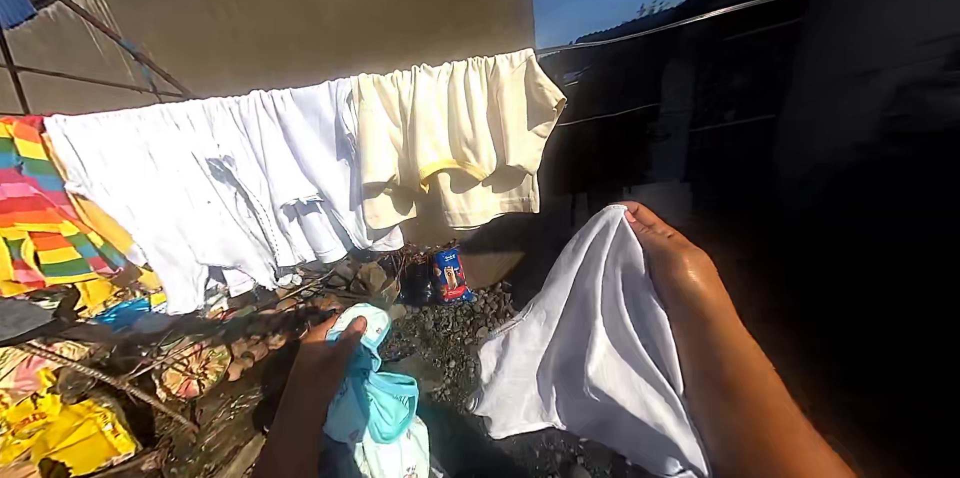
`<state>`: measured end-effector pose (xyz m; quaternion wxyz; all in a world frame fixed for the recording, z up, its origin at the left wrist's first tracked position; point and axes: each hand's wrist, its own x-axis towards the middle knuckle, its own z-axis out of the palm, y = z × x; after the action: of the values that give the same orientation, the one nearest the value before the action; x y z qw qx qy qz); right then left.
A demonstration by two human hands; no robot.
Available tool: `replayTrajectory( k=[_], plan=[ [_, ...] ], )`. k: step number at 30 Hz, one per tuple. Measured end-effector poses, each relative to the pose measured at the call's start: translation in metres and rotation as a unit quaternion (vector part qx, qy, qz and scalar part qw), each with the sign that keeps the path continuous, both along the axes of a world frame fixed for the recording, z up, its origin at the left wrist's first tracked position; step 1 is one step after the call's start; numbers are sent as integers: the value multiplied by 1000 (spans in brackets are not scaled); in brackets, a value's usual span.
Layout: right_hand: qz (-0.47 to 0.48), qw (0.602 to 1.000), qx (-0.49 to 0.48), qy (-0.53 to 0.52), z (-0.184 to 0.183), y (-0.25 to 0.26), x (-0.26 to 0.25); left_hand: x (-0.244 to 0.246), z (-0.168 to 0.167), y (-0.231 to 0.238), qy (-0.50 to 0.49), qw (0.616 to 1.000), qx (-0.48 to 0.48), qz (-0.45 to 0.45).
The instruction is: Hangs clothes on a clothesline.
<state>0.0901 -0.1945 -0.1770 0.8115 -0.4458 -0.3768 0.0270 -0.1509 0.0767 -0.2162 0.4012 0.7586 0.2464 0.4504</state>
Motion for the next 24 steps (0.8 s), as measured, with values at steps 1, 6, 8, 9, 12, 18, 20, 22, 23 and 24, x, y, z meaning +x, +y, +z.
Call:
replayTrajectory(
  k=[1, 6, 8, 9, 12, 18, 20, 22, 23, 24],
  plan=[
    [1, 999, -41, -21, 2, -8, 2, 4, -1, -1, -8, 1000, -27, 11],
    [89, 851, -395, -334, 10, -10, 16, 35, 1, -20, 14, 976, 154, -155],
    [89, 799, -447, -391, 13, -6, 13, 55, 9, -40, 19, 951, 195, -239],
    [99, 785, -452, -412, 14, -5, 14, 65, 12, -53, 12, 946, 190, -261],
    [130, 763, -459, -437, 14, -4, 21, 98, 17, -90, 45, 949, 177, -257],
    [172, 832, -384, -363, 1, -30, 66, 159, 7, -131, 176, 924, 136, -312],
    [209, 831, -366, -363, -5, -49, 94, 171, 5, -139, 115, 936, 119, -310],
    [233, 807, -381, -387, -14, -73, 124, 174, 9, -145, 76, 960, 114, -244],
    [225, 797, -399, -393, -18, -86, 139, 173, 13, -149, 77, 969, 115, -204],
    [208, 795, -415, -391, -21, -99, 153, 172, 16, -152, 87, 975, 119, -166]
  ],
)
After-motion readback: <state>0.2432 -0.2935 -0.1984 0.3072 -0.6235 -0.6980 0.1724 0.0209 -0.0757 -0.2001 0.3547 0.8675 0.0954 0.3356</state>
